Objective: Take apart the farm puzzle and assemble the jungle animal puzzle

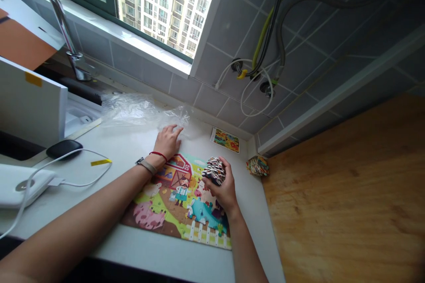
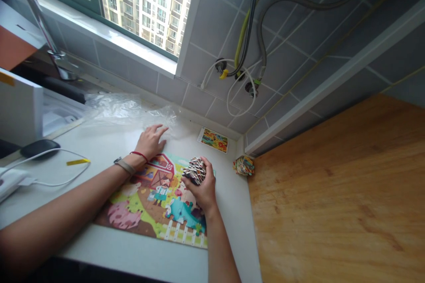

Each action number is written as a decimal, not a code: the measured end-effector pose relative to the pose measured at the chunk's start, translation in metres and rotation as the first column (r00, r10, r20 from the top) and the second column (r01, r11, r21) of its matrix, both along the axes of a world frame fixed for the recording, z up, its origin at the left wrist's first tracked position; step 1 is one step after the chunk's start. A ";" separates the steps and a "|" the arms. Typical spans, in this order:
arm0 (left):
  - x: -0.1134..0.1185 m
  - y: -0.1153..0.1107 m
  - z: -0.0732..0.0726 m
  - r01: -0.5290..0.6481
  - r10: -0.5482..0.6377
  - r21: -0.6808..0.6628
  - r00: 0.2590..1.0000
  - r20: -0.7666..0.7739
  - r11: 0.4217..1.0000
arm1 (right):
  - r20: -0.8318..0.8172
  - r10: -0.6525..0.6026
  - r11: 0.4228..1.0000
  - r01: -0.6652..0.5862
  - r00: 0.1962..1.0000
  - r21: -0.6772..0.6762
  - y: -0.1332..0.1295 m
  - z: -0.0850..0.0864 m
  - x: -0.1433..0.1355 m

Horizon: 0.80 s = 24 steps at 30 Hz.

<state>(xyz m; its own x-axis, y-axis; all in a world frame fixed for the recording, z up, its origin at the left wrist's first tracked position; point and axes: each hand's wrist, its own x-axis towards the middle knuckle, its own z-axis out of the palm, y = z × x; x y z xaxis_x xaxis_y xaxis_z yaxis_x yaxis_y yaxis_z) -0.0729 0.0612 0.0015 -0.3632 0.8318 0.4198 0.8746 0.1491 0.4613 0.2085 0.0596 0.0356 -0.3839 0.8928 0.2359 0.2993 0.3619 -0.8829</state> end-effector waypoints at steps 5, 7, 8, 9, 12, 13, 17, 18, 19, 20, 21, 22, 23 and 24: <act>-0.003 0.007 -0.003 0.069 -0.070 0.029 0.996 0.056 0.997 | -0.302 -0.070 0.980 0.009 0.951 -0.199 0.004 0.004 0.004; 0.000 0.008 -0.001 0.127 -0.133 0.070 0.987 0.089 0.989 | -0.454 -0.148 0.962 0.022 0.879 -0.271 0.010 0.005 0.008; 0.002 0.008 0.001 0.169 -0.182 0.108 0.975 0.127 0.980 | -0.524 -0.188 0.954 0.029 0.831 -0.297 0.013 0.006 0.011; 0.003 0.007 0.002 0.215 -0.241 0.155 0.954 0.176 0.964 | -0.586 -0.222 0.948 0.032 0.779 -0.317 0.016 0.007 0.015; 0.010 0.005 0.004 0.333 -0.416 0.283 0.852 0.317 0.899 | -0.700 -0.250 0.935 -0.021 0.669 -0.354 0.022 0.011 0.026; 0.013 0.004 0.004 0.366 -0.452 0.291 0.826 0.336 0.884 | -0.717 -0.235 0.929 -0.066 0.657 -0.365 0.022 0.013 0.030; 0.024 0.000 0.006 0.479 -0.532 0.234 0.789 0.306 0.846 | -0.703 -0.144 0.860 -0.264 0.696 -0.437 0.016 0.012 0.032; 0.028 -0.003 0.008 0.491 -0.542 0.235 0.788 0.292 0.839 | -0.690 -0.129 0.843 -0.288 0.712 -0.454 0.013 0.011 0.029; 0.031 -0.005 0.012 0.500 -0.555 0.248 0.783 0.279 0.830 | -0.677 -0.115 0.830 -0.304 0.727 -0.467 0.010 0.009 0.026; 0.035 -0.009 0.017 0.512 -0.573 0.267 0.774 0.270 0.817 | -0.665 -0.102 0.821 -0.315 0.740 -0.476 0.008 0.008 0.023; 0.039 -0.012 0.023 0.528 -0.596 0.287 0.760 0.261 0.799 | -0.654 -0.087 0.815 -0.323 0.752 -0.481 0.006 0.007 0.020; 0.043 -0.016 0.028 0.554 -0.624 0.300 0.740 0.248 0.777 | -0.644 -0.073 0.812 -0.330 0.761 -0.482 0.004 0.007 0.017; 0.048 -0.020 0.033 0.587 -0.654 0.301 0.720 0.230 0.752 | -0.636 -0.061 0.810 -0.334 0.770 -0.481 0.002 0.008 0.015; 0.052 -0.024 0.037 0.620 -0.680 0.292 0.705 0.202 0.729 | -0.628 -0.051 0.810 -0.336 0.776 -0.481 0.001 0.008 0.013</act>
<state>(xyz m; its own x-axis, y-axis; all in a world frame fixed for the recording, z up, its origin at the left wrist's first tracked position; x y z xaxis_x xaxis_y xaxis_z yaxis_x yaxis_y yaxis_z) -0.0211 0.0375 0.0387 0.1142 0.8193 0.5619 0.5491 -0.5234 0.6516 0.2214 0.0605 0.0439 -0.4723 0.8803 -0.0441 -0.3600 -0.2384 -0.9020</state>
